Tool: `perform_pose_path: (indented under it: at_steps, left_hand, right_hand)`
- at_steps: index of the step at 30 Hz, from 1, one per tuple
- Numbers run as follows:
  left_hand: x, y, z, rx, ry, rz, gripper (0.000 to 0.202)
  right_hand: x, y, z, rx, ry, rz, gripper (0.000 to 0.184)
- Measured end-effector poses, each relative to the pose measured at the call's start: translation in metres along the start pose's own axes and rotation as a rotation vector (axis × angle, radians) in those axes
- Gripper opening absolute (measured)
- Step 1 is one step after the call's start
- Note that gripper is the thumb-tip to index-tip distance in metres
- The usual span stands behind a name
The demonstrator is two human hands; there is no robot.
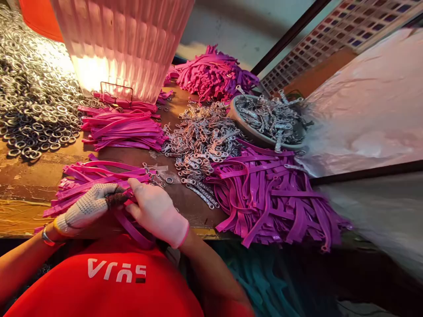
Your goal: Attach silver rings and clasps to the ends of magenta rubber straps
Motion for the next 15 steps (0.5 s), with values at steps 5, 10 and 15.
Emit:
perform_pose_path:
  at_steps: [5,10,15]
  left_hand:
    - [0.004,0.003,0.002,0.008,-0.118,-0.019,0.026]
    - [0.009,-0.002,0.004,-0.008,-0.100,0.010,0.024]
    - [-0.008,-0.005,-0.011,-0.133,0.038,0.136,0.013]
  right_hand:
    - [0.013,0.002,0.000,0.047,0.039,0.092,0.029]
    - [0.025,0.006,0.008,-0.042,0.096,0.010,0.033]
    - [0.021,0.007,-0.004,-0.097,0.081,-0.049,0.036]
Point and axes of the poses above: each hand's wrist, its own y-axis away from the middle knuckle, its own x-axis out of the palm, z = x × y, the point moved 2 cm from there along -y, towards the middle knuckle, and after that the axes turned 15 degrees about y, right-handed, at the moved point
